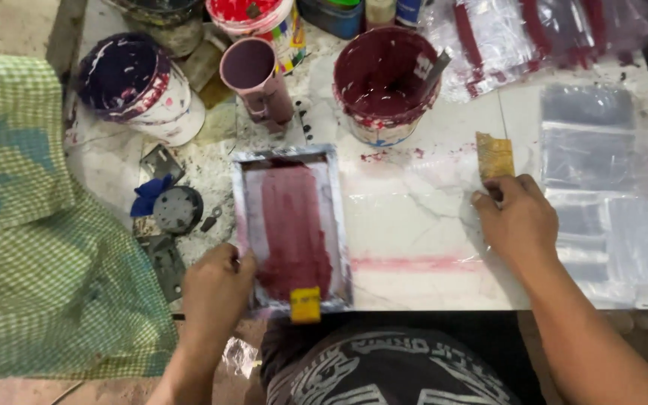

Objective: Mixing ink in a container and applying it to a screen printing frame using a scraper.

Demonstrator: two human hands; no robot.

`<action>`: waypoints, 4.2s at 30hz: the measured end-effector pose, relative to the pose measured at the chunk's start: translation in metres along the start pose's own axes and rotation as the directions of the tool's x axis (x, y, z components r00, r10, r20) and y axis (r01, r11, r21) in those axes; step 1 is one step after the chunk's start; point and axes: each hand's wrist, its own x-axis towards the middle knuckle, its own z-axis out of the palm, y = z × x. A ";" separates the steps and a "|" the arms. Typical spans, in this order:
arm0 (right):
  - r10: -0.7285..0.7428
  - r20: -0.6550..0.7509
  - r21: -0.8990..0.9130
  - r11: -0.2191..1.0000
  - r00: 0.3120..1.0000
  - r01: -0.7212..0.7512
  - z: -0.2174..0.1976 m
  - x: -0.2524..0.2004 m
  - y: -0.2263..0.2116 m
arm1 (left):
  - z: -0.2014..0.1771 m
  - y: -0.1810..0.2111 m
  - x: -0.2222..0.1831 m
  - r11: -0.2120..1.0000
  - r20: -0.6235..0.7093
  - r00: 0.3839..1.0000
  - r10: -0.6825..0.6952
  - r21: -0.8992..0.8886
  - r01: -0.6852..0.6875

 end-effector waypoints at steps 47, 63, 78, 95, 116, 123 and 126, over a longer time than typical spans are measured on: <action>-0.034 0.025 -0.202 0.979 0.999 0.039 0.006 0.019 0.007 | -0.011 -0.086 0.049 0.986 -0.322 0.943 0.081 0.162 -0.029; 0.083 0.056 -0.135 0.988 0.995 -0.075 -0.002 0.017 -0.004 | -0.020 -0.128 0.109 0.950 -0.288 0.957 0.019 0.304 0.073; -0.008 -0.007 -0.132 0.991 1.000 0.007 0.002 0.014 0.003 | -0.015 -0.083 0.087 0.953 -0.469 0.882 0.052 0.288 0.098; 0.083 0.028 -0.052 0.995 0.996 -0.082 -0.012 0.011 -0.013 | 0.094 0.046 0.109 0.652 -0.071 0.797 0.599 0.621 -0.435; -0.551 -0.256 -0.167 0.834 0.794 0.525 0.012 -0.076 0.034 | 0.126 0.078 -0.017 0.577 0.021 0.580 0.814 0.086 -0.812; -0.568 -0.257 -0.230 0.822 0.782 0.521 0.014 -0.094 0.029 | 0.131 0.068 -0.016 0.551 0.012 0.559 0.829 0.148 -0.821; -0.596 -0.281 -0.260 0.802 0.752 0.538 0.015 -0.093 0.028 | 0.133 0.065 -0.013 0.570 0.031 0.573 0.819 0.072 -0.818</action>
